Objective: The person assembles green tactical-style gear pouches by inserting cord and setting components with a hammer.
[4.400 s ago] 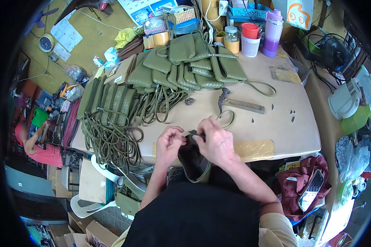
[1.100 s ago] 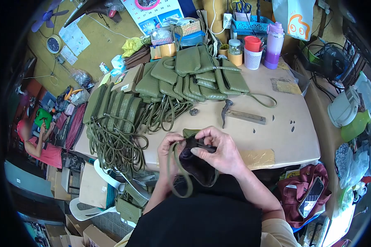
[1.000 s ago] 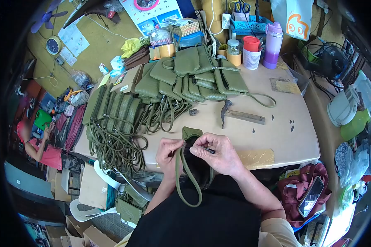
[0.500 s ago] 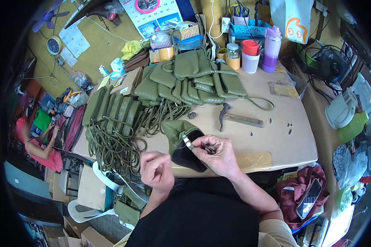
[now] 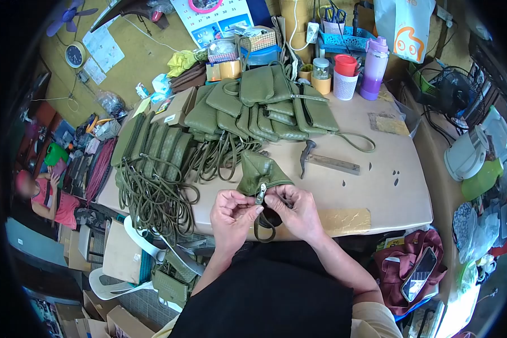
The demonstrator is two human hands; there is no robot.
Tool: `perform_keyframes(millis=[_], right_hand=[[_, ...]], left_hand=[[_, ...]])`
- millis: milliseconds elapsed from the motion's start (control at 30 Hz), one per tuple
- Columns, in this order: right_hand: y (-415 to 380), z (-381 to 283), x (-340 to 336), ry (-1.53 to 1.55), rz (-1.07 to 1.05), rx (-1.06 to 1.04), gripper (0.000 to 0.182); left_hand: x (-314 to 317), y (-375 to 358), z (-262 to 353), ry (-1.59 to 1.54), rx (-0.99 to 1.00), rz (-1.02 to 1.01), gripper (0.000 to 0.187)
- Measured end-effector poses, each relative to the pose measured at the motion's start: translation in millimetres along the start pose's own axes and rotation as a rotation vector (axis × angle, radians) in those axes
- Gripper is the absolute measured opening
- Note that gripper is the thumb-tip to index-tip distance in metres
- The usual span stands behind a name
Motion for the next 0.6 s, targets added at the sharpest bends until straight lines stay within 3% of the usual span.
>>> perform_keyframes(millis=[133, 300, 367, 400, 433, 500, 567, 600], right_hand=[[8, 13, -3, -0.08, 0.124, 0.005, 0.037], [10, 7, -6, -0.044, 0.121, -0.016, 0.034], [14, 7, -15, -0.13, -0.092, -0.046, 0.031], [14, 12, -21, -0.087, -0.215, 0.042, 0.027], [12, 13, -29, -0.088, -0.213, 0.045, 0.027], [-2, 5, -21, -0.086, -0.733, -0.059, 0.018], [-16, -14, -16, -0.123, -1.083, -0.158, 0.003], [-20, -26, -17, -0.184, -0.967, -0.108, 0.001]], left_hand=[[5, -5, -8, -0.04, -0.045, -0.041, 0.036], [3, -7, -10, -0.014, -0.064, -0.029, 0.033], [0, -7, -11, -0.043, -0.072, -0.024, 0.032], [0, -7, -11, -0.027, -0.062, -0.014, 0.031], [-1, -7, -11, -0.013, -0.052, -0.003, 0.03], [-5, -1, -12, -0.026, -0.029, 0.014, 0.03], [-8, 3, -10, -0.041, -0.002, 0.031, 0.031], [-8, 3, -9, -0.037, -0.004, 0.03, 0.032]])
Point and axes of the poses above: each hand's wrist, its own y-axis towards the middle knuckle, its own x-axis out of the palm, z = x × y, the point moved 4 cm from there along y, towards the middle knuckle, and after that the axes turned 12 degrees about -y, right-handed, at the moved point
